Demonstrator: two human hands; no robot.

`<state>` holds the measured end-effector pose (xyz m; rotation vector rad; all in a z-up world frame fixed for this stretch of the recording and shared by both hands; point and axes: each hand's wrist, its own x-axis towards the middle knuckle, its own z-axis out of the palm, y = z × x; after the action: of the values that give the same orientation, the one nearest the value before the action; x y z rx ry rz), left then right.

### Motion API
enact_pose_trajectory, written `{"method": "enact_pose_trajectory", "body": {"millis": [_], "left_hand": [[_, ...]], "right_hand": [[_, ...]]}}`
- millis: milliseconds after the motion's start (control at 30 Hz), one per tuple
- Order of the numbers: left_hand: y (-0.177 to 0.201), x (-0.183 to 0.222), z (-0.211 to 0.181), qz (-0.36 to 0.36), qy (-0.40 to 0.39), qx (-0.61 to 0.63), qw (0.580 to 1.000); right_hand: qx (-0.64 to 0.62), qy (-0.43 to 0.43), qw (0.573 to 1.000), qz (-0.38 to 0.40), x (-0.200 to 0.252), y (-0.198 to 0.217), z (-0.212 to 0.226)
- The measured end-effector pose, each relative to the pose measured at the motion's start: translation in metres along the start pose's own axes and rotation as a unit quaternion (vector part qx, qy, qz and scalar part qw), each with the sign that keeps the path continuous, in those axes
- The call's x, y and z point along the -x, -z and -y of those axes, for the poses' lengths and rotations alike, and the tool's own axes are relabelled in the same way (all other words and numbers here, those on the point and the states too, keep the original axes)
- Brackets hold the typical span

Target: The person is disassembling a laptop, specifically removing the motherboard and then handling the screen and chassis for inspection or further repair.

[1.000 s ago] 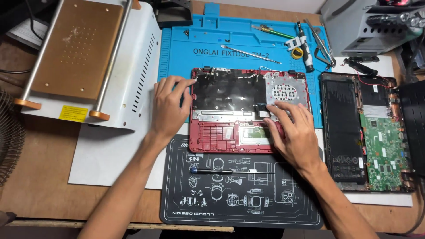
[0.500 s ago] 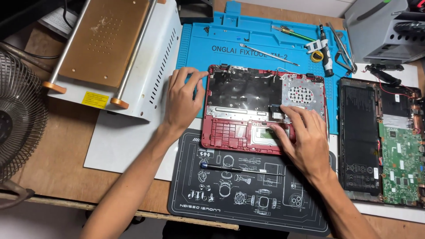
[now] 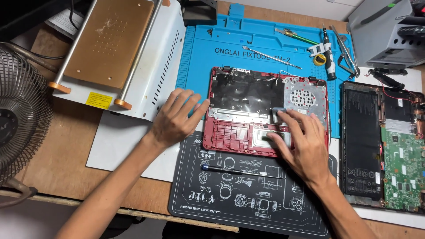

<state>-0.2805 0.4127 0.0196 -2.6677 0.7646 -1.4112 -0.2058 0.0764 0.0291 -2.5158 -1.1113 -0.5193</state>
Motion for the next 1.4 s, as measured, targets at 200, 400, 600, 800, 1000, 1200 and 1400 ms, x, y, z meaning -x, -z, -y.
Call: {"method": "enact_pose_trajectory", "body": {"millis": [200, 400, 600, 800, 1000, 1200, 1400], "left_hand": [[0.016, 0.021, 0.007, -0.011, -0.094, -0.037, 0.995], [0.015, 0.022, 0.014, 0.003, -0.122, -0.041, 0.992], [0.014, 0.022, 0.017, 0.007, -0.126, -0.047, 0.991], [0.015, 0.018, 0.012, 0.011, -0.081, -0.022, 0.996], [-0.026, -0.007, 0.000, 0.033, 0.113, 0.120, 0.986], [-0.067, -0.046, 0.001, 0.138, 0.296, 0.238, 0.915], [-0.096, -0.050, 0.021, 0.055, 0.354, 0.303, 0.883]], "right_hand": [[-0.005, 0.016, 1.000, 0.009, 0.000, -0.004, 0.005], [-0.002, 0.009, 1.000, 0.021, 0.001, -0.005, 0.002], [-0.006, 0.005, 1.000, 0.023, 0.001, -0.004, 0.004], [-0.010, 0.004, 1.000, 0.020, 0.000, -0.002, 0.006], [-0.012, 0.001, 1.000, 0.018, 0.000, -0.002, 0.006], [-0.024, -0.011, 1.000, 0.016, -0.001, 0.000, 0.004], [-0.039, -0.010, 0.999, 0.006, -0.003, 0.005, 0.004]]}}
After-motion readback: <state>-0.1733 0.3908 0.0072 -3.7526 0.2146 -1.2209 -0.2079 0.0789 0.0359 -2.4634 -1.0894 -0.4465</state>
